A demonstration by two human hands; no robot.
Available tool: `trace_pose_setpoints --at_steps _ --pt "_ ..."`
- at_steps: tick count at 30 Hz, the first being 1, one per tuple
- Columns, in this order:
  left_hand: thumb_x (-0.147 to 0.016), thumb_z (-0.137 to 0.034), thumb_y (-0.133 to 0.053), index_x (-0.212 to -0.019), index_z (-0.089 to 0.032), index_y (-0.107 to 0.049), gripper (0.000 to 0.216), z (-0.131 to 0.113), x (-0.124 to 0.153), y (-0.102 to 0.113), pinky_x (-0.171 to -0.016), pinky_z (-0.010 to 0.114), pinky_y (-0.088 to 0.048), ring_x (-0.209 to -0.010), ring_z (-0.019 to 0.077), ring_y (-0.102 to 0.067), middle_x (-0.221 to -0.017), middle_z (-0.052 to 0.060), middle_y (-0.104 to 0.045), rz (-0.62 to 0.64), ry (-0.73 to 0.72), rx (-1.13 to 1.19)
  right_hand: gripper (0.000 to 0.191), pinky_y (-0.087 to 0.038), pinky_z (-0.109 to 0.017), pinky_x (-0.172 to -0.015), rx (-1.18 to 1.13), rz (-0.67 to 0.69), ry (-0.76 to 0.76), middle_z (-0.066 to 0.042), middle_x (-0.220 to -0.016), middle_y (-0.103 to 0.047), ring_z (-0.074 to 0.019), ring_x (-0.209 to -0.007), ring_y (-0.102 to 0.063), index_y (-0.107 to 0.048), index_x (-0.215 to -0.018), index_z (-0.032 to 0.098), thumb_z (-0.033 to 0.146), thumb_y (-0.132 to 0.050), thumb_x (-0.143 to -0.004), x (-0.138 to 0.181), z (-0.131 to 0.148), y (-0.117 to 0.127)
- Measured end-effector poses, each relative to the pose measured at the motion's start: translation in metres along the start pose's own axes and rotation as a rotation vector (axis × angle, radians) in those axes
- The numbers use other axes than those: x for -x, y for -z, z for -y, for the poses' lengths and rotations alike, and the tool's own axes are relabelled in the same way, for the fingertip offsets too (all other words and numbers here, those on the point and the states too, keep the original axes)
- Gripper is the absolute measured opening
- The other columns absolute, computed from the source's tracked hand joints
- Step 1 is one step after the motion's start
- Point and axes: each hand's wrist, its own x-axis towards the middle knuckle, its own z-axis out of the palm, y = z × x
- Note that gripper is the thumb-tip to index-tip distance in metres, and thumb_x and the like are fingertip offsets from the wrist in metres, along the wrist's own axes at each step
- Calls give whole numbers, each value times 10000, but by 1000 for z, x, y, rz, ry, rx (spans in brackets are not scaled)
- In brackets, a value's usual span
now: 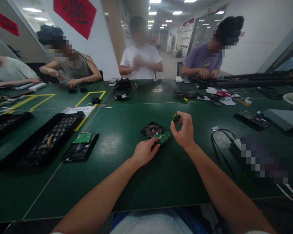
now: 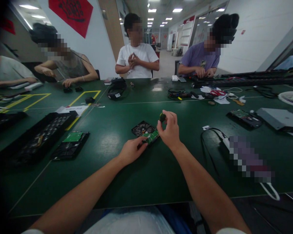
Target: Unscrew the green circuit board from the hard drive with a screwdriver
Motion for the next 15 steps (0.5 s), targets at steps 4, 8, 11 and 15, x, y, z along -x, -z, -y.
trace_pose_setpoints --at_steps 4,8,11,15 --pt "-1000 -411 -594 -1343 -237 -647 387 2 -1 -1 -682 298 -481 -751 206 -696 -876 25 -756 11 3 -7 593 -635 -487 -815 41 4 10 -132 -1278 -567 -295 -1096 -607 -447 -1468 280 277 -693 -928 -1 0 1" --pt "-1000 -432 -600 -1347 -243 -643 397 2 -1 -1 -662 292 -467 -733 198 -685 -849 13 -741 21 10 -7 643 -631 -501 -897 -20 55 13 -145 -1361 -531 -284 -1138 -607 -376 -1567 285 226 -604 -968 -1 2 2" --pt "-1003 -428 -598 -1346 -242 -642 393 2 -1 -1 -659 288 -464 -732 193 -682 -840 11 -734 17 12 -3 658 -642 -455 -857 -31 49 0 -135 -1363 -523 -253 -1079 -623 -369 -1585 303 221 -607 -977 0 3 1" --pt "-999 -422 -604 -1355 -239 -627 401 3 -1 1 -654 280 -459 -730 184 -680 -825 1 -721 23 11 6 626 -634 -460 -868 9 49 4 -106 -1254 -564 -258 -1068 -613 -445 -1550 323 281 -666 -966 -1 3 2"
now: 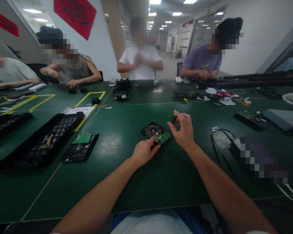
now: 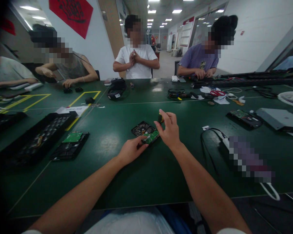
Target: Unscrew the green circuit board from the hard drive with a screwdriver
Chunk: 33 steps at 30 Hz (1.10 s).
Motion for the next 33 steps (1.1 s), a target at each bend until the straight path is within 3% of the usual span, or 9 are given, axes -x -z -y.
trace_pose_setpoints --at_steps 4,10,16,21,26,33 --pt "-998 -442 -605 -1359 -227 -618 421 0 0 2 -643 276 -438 -728 177 -674 -822 -5 -717 4 8 8 593 -598 -499 -968 -10 1 14 -124 -1312 -572 -268 -1125 -617 -413 -1579 295 241 -566 -1008 -1 1 2" --pt "-1008 -499 -582 -1342 -246 -635 421 -3 0 3 -623 279 -399 -694 176 -657 -766 -17 -695 20 18 -8 578 -647 -442 -810 -10 -32 -25 -97 -1240 -566 -210 -881 -645 -478 -1508 322 294 -675 -966 1 0 1" --pt "-995 -514 -598 -1449 -249 -541 529 -1 -1 3 -601 280 -377 -711 186 -677 -777 -20 -704 -17 128 -15 598 -648 -455 -870 -32 -38 -1 -143 -1369 -547 -251 -1047 -661 -408 -1553 283 227 -589 -986 1 -1 -2" --pt "-994 -536 -592 -1416 -235 -558 519 -2 -2 3 -602 286 -379 -743 199 -693 -808 -6 -721 -15 154 -40 603 -658 -432 -755 -10 -29 -29 -125 -1317 -554 -256 -1014 -650 -453 -1507 307 310 -693 -954 1 -2 0" --pt "-1006 -535 -567 -1386 -240 -580 481 -5 -3 4 -603 284 -384 -739 198 -700 -800 -4 -731 3 167 -56 596 -647 -470 -891 -29 -29 -23 -139 -1384 -539 -254 -1068 -661 -413 -1556 289 211 -580 -990 2 -2 -1" --pt "-1015 -475 -560 -1379 -247 -585 431 -4 -2 3 -611 278 -381 -765 198 -711 -858 11 -756 2 145 -94 588 -669 -444 -804 -22 -39 -16 -130 -1370 -549 -246 -1025 -674 -451 -1516 306 245 -650 -966 2 -2 -3"
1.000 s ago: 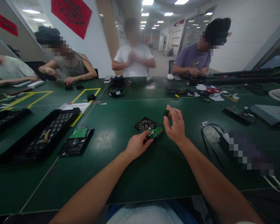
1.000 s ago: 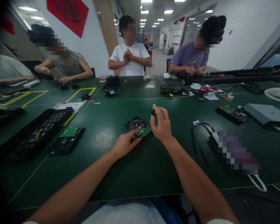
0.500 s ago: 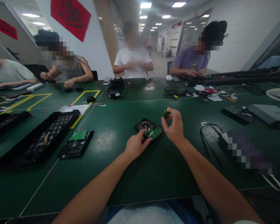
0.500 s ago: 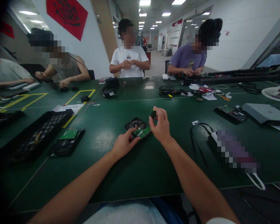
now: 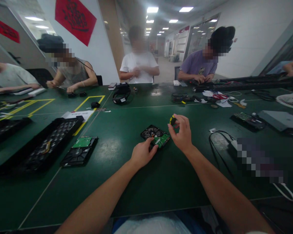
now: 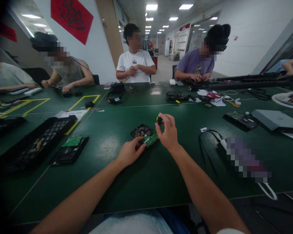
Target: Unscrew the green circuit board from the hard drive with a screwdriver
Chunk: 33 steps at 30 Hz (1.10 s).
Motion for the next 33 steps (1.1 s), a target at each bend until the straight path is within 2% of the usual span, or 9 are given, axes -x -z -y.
trace_pose_setpoints --at_steps 5,11,17,22,29,33 --pt "-1013 -469 -564 -1379 -246 -591 429 0 -1 0 -632 282 -402 -784 203 -718 -854 10 -757 0 6 -2 600 -666 -459 -856 -36 18 -2 -138 -1437 -530 -253 -1069 -678 -408 -1549 308 223 -600 -987 0 0 0" --pt "-1015 -454 -558 -1384 -247 -586 424 -1 0 2 -645 289 -418 -778 201 -719 -868 9 -765 -7 -8 -12 580 -654 -412 -747 -30 14 12 -136 -1386 -540 -257 -1056 -660 -446 -1500 295 248 -656 -961 -1 0 2" --pt "-1018 -454 -549 -1381 -237 -589 425 -2 1 3 -642 281 -427 -781 204 -724 -867 21 -765 8 4 5 602 -634 -422 -742 -20 53 14 -140 -1358 -539 -259 -1030 -635 -427 -1518 286 218 -618 -952 -2 4 5" --pt "-1016 -436 -560 -1386 -227 -594 426 -1 0 3 -670 283 -467 -787 208 -731 -861 27 -765 4 4 19 584 -632 -420 -721 -5 40 -2 -130 -1341 -541 -226 -920 -639 -437 -1491 297 230 -628 -943 -1 2 4" --pt "-1017 -445 -562 -1383 -231 -598 425 0 0 1 -680 284 -473 -776 208 -729 -849 26 -761 5 7 25 611 -646 -442 -811 -60 40 -18 -153 -1396 -528 -245 -1007 -679 -397 -1510 267 210 -615 -942 2 -4 0" --pt "-1013 -439 -570 -1393 -234 -586 432 0 0 1 -670 283 -463 -765 204 -722 -849 19 -758 -11 6 34 614 -637 -399 -716 -24 14 -8 -146 -1376 -541 -217 -919 -675 -410 -1504 266 214 -637 -936 2 -4 0"
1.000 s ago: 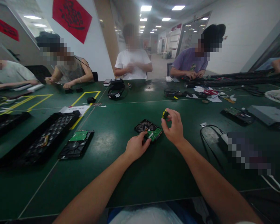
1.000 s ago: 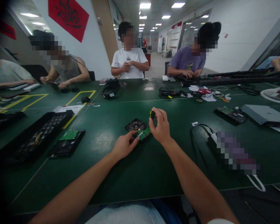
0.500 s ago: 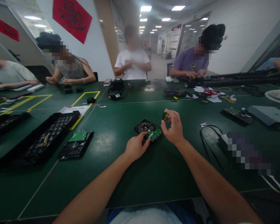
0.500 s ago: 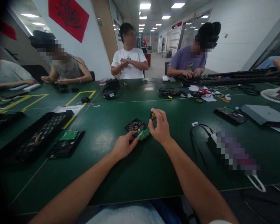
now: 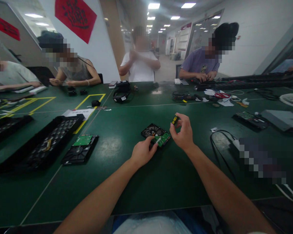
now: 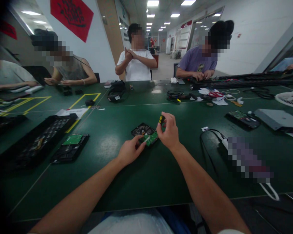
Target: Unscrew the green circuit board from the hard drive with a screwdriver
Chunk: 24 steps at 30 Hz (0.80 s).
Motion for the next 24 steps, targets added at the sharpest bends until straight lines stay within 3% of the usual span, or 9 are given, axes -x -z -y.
trace_pose_setpoints --at_steps 4,11,16,21,24 --pt "-1016 -433 -566 -1393 -239 -584 425 -1 0 1 -663 280 -452 -769 200 -722 -843 13 -755 6 5 7 594 -612 -361 -610 37 2 -8 -123 -1326 -561 -191 -832 -644 -451 -1478 288 260 -680 -931 -2 3 3" --pt "-1019 -447 -558 -1413 -239 -576 446 -1 0 2 -669 285 -459 -783 208 -729 -860 18 -764 21 13 -13 620 -663 -427 -805 -11 25 -3 -132 -1394 -547 -224 -974 -673 -392 -1560 303 223 -583 -976 -3 7 2" --pt "-1014 -446 -566 -1413 -237 -579 450 -1 0 2 -676 283 -470 -801 209 -732 -879 23 -768 26 10 -17 595 -651 -403 -668 33 15 -30 -125 -1347 -555 -218 -885 -660 -436 -1520 319 287 -641 -962 -2 5 2" --pt "-1015 -454 -553 -1407 -240 -583 447 -1 1 2 -682 288 -473 -787 208 -726 -864 19 -764 32 -35 -21 599 -665 -420 -791 9 21 -21 -135 -1387 -542 -226 -973 -673 -407 -1549 301 242 -594 -983 -2 6 3" --pt "-1011 -458 -558 -1406 -250 -586 447 -1 1 3 -688 288 -475 -789 205 -724 -880 17 -767 38 -42 -17 578 -657 -384 -684 28 -10 -29 -134 -1363 -546 -209 -895 -679 -436 -1512 294 274 -637 -970 -2 5 2"
